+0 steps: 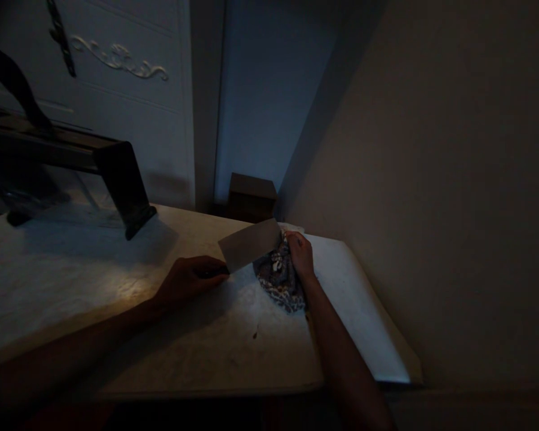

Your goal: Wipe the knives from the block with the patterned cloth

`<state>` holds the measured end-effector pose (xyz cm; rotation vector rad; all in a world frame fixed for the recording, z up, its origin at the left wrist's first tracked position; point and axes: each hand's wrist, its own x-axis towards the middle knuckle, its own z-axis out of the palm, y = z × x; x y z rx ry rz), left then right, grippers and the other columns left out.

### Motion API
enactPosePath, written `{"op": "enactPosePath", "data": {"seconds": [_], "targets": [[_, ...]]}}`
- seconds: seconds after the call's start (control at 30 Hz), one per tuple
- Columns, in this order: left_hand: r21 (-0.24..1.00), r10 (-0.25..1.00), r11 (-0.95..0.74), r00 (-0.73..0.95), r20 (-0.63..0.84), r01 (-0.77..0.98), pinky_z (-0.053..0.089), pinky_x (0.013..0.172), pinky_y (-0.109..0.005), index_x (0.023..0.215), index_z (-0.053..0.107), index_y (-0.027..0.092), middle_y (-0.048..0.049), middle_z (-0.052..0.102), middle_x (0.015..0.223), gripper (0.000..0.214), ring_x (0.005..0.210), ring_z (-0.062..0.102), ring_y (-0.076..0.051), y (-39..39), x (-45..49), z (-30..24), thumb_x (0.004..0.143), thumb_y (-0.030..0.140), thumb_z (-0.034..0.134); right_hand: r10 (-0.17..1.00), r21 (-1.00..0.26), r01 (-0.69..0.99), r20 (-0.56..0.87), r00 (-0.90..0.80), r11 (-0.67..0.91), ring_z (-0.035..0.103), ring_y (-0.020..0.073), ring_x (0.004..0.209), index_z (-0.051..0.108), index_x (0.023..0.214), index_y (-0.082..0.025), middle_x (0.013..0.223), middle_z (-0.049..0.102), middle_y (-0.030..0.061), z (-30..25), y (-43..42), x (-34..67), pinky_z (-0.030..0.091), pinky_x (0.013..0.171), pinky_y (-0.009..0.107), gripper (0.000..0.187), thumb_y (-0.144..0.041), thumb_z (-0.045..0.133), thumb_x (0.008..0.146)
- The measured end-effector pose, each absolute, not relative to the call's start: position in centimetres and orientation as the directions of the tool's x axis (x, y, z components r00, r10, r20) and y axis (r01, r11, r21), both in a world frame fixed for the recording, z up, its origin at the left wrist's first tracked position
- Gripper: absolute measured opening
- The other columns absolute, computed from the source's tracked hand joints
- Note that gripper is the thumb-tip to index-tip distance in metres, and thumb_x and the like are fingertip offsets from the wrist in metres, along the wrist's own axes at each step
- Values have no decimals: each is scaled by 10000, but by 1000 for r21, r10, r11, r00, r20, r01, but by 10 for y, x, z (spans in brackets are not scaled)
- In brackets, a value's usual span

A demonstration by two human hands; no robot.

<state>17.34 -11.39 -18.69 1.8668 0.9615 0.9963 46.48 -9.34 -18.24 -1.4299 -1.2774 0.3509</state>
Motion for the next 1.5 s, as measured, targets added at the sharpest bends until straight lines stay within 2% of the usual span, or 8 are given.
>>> {"op": "enactPosePath", "data": {"seconds": [0.2, 0.4, 0.6, 0.87, 1.0, 1.1, 1.33, 1.5], "targets": [[877, 863, -423, 398, 313, 229, 580, 740, -298, 935, 717, 179, -40, 754, 885, 240, 795, 715, -195, -115, 172, -184, 745, 325, 693, 795, -839, 478, 466, 388, 259, 502, 159, 755, 622, 780, -172, 746, 587, -4, -182, -98, 459, 399, 719, 265, 328, -472, 495, 819], [733, 788, -582, 466, 402, 352, 541, 708, -233, 965, 708, 216, -8, 750, 917, 210, 793, 707, -162, -114, 169, -181, 792, 319, 645, 716, -838, 421, 526, 459, 346, 445, 141, 695, 524, 711, -198, 692, 486, -19, -181, -100, 453, 395, 675, 250, 310, -492, 470, 793], [679, 793, -592, 465, 394, 435, 528, 683, -256, 1012, 680, 209, -26, 747, 906, 269, 787, 708, -184, -113, 170, -183, 785, 351, 655, 666, -856, 364, 514, 540, 366, 377, 122, 637, 418, 642, -214, 648, 384, -34, -174, -106, 443, 385, 616, 239, 325, -507, 467, 776], [594, 774, -622, 514, 369, 510, 504, 702, -265, 966, 692, 209, -29, 734, 899, 229, 782, 682, -177, -107, 171, -185, 785, 341, 645, 605, -818, 432, 573, 553, 380, 376, 130, 640, 379, 647, -227, 641, 357, -33, -168, -113, 434, 380, 604, 243, 304, -488, 413, 800], [558, 757, -647, 525, 389, 520, 495, 716, -277, 964, 703, 206, -42, 727, 910, 238, 796, 670, -185, -104, 170, -188, 793, 358, 639, 576, -802, 444, 596, 559, 399, 394, 137, 648, 402, 656, -225, 648, 381, -27, -164, -117, 427, 381, 614, 250, 298, -477, 397, 816], [519, 757, -647, 551, 351, 558, 490, 700, -288, 968, 712, 211, -48, 725, 891, 242, 770, 668, -195, -104, 170, -187, 831, 377, 601, 559, -798, 421, 603, 570, 431, 395, 138, 656, 418, 655, -220, 656, 398, -24, -162, -119, 423, 371, 610, 250, 292, -464, 419, 817], [427, 791, -610, 544, 279, 668, 490, 722, -319, 1027, 706, 236, -67, 726, 960, 307, 858, 679, -241, -106, 169, -180, 888, 425, 509, 597, -820, 353, 570, 565, 450, 325, 115, 626, 400, 642, -212, 651, 330, -45, -168, -115, 424, 330, 575, 227, 332, -478, 501, 813], [403, 807, -589, 530, 260, 700, 481, 698, -328, 1084, 679, 205, -89, 720, 1011, 376, 871, 679, -258, -107, 167, -177, 916, 446, 445, 615, -825, 351, 564, 551, 443, 320, 114, 626, 404, 634, -209, 649, 329, -44, -170, -115, 424, 320, 566, 228, 355, -496, 515, 812]]}}
